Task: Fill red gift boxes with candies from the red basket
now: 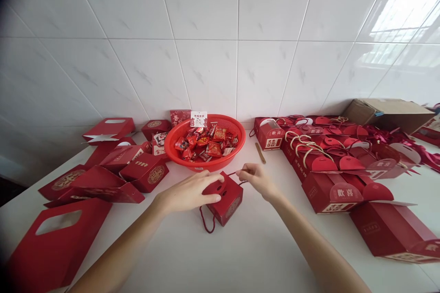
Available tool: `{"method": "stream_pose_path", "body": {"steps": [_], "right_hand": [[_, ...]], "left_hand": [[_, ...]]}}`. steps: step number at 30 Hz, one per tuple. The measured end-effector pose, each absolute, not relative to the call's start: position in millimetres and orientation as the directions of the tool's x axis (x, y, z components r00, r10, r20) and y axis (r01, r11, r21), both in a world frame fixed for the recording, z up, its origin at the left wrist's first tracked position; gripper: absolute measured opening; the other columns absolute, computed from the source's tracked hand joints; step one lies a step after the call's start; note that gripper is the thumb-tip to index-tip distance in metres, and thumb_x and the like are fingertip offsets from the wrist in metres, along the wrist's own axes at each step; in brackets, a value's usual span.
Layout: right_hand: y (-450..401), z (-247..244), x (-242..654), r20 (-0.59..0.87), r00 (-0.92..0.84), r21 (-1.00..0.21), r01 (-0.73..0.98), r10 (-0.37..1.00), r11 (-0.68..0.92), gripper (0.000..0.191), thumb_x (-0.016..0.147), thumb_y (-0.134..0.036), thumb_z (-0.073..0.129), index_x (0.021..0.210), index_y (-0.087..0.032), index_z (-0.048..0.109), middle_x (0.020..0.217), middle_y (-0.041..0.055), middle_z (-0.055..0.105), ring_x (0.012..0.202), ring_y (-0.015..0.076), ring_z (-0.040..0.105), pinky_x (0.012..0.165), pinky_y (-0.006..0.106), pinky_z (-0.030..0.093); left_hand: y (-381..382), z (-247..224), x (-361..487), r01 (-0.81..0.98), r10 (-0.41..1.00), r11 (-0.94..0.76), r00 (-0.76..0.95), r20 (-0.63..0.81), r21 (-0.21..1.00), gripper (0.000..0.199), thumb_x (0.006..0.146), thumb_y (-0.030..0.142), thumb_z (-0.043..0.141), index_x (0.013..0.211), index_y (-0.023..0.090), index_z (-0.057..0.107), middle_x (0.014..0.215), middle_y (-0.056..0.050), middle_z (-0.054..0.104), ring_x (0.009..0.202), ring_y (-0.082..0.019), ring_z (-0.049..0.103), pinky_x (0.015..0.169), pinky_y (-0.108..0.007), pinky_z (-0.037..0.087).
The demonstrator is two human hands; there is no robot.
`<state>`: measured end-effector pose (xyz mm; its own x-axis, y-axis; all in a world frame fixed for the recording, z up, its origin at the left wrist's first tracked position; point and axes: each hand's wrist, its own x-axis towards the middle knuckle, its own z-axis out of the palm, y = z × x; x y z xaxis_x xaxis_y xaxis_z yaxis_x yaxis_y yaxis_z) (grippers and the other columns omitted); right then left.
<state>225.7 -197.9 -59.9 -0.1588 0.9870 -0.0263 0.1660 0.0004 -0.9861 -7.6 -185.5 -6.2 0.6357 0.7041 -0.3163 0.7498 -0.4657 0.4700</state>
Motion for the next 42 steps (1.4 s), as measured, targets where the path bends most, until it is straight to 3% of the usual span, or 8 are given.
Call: {"method": "stream_pose_path", "body": {"steps": [5, 12, 20, 23, 28, 31, 37, 42], "right_hand": [[-211.7, -27.0, 219.2, 0.056, -0.256, -0.998, -0.045, 0.965, 0.046, 0.037, 0.079, -0.051, 0.071, 0.069, -0.019, 0.054, 0.065, 0.0001, 0.061, 0.059, 0.0128, 0.052, 0.066, 0.030, 0.046], [-221.4, -42.5, 195.4, 0.086, -0.393, -0.886, 0.389, 0.916, 0.250, 0.008, 0.080, -0.022, 0.059, 0.082, -0.016, 0.064, 0.076, 0.0011, 0.063, 0.066, 0.0122, 0.049, 0.061, 0.025, 0.040], [-224.7, -40.8, 198.3, 0.042, -0.328, -0.865, 0.460, 0.944, 0.199, 0.011, 0.079, -0.018, 0.054, 0.082, -0.017, 0.064, 0.070, -0.0004, 0.060, 0.061, 0.0116, 0.049, 0.056, 0.024, 0.038], [-226.3, -36.2, 200.4, 0.028, -0.295, -0.876, 0.453, 0.955, 0.166, 0.013, 0.081, -0.022, 0.055, 0.082, -0.016, 0.067, 0.072, 0.0009, 0.062, 0.060, 0.0115, 0.048, 0.054, 0.024, 0.038], [-226.2, -32.0, 205.1, 0.004, -0.230, -0.903, 0.417, 0.973, 0.102, 0.017, 0.082, -0.029, 0.059, 0.079, -0.016, 0.068, 0.065, 0.0003, 0.059, 0.055, 0.0109, 0.047, 0.051, 0.024, 0.037], [-226.6, -30.4, 206.0, -0.026, -0.216, -0.921, 0.386, 0.976, 0.061, 0.017, 0.080, -0.031, 0.062, 0.084, -0.015, 0.069, 0.066, 0.0004, 0.060, 0.055, 0.0113, 0.050, 0.051, 0.024, 0.037], [-228.7, -23.5, 209.9, 0.039, -0.207, -0.927, 0.358, 0.978, 0.112, 0.024, 0.084, -0.040, 0.063, 0.080, -0.016, 0.068, 0.060, -0.0012, 0.056, 0.055, 0.0117, 0.049, 0.051, 0.024, 0.035], [-230.2, -25.7, 214.7, 0.042, -0.285, -0.916, 0.371, 0.958, 0.151, 0.030, 0.081, -0.044, 0.069, 0.071, -0.016, 0.064, 0.065, -0.0008, 0.056, 0.058, 0.0106, 0.045, 0.053, 0.025, 0.033]], "left_hand": [[-188.7, -7.6, -4.4, 0.740, 0.708, -0.469, 0.641, -0.296, 0.483, 0.041, 0.091, 0.046, 0.056, 0.128, 0.029, 0.056, 0.117, -0.008, 0.063, 0.114, -0.031, 0.061, 0.093, -0.042, 0.050], [-189.8, -9.7, 1.6, 0.670, 0.688, -0.525, 0.697, -0.202, 0.524, 0.031, 0.090, 0.032, 0.053, 0.119, 0.027, 0.061, 0.119, -0.005, 0.068, 0.120, -0.031, 0.057, 0.095, -0.042, 0.050], [-182.9, -19.2, -0.6, 0.658, 0.795, -0.314, 0.576, -0.189, 0.684, 0.065, 0.070, 0.016, 0.063, 0.134, 0.022, 0.060, 0.139, -0.011, 0.060, 0.127, -0.035, 0.056, 0.096, -0.039, 0.052], [-180.9, -19.0, 0.0, 0.532, 0.819, -0.206, 0.553, -0.152, 0.821, 0.070, 0.065, 0.010, 0.064, 0.134, 0.023, 0.059, 0.145, -0.011, 0.055, 0.121, -0.031, 0.060, 0.088, -0.034, 0.055], [-178.4, -2.5, -1.1, 0.207, 0.806, 0.123, 0.549, -0.219, 0.971, 0.055, 0.072, 0.015, 0.066, 0.126, 0.020, 0.060, 0.139, -0.014, 0.055, 0.075, -0.013, 0.068, 0.077, -0.033, 0.057], [-181.5, 8.5, -0.8, 0.013, 0.774, 0.203, 0.611, -0.168, 0.979, 0.043, 0.076, 0.021, 0.069, 0.119, 0.019, 0.062, 0.127, -0.012, 0.060, 0.082, -0.016, 0.070, 0.082, -0.037, 0.058], [-191.0, 9.6, -4.6, 0.205, 0.740, -0.149, 0.672, -0.028, 0.967, 0.026, 0.080, 0.027, 0.068, 0.105, 0.019, 0.069, 0.097, -0.005, 0.069, 0.089, -0.020, 0.066, 0.087, -0.037, 0.054], [-196.6, -6.0, -6.2, 0.516, 0.724, -0.508, 0.689, 0.017, 0.690, 0.025, 0.075, 0.027, 0.069, 0.099, 0.023, 0.075, 0.096, -0.004, 0.062, 0.087, -0.022, 0.062, 0.080, -0.035, 0.051]]}}
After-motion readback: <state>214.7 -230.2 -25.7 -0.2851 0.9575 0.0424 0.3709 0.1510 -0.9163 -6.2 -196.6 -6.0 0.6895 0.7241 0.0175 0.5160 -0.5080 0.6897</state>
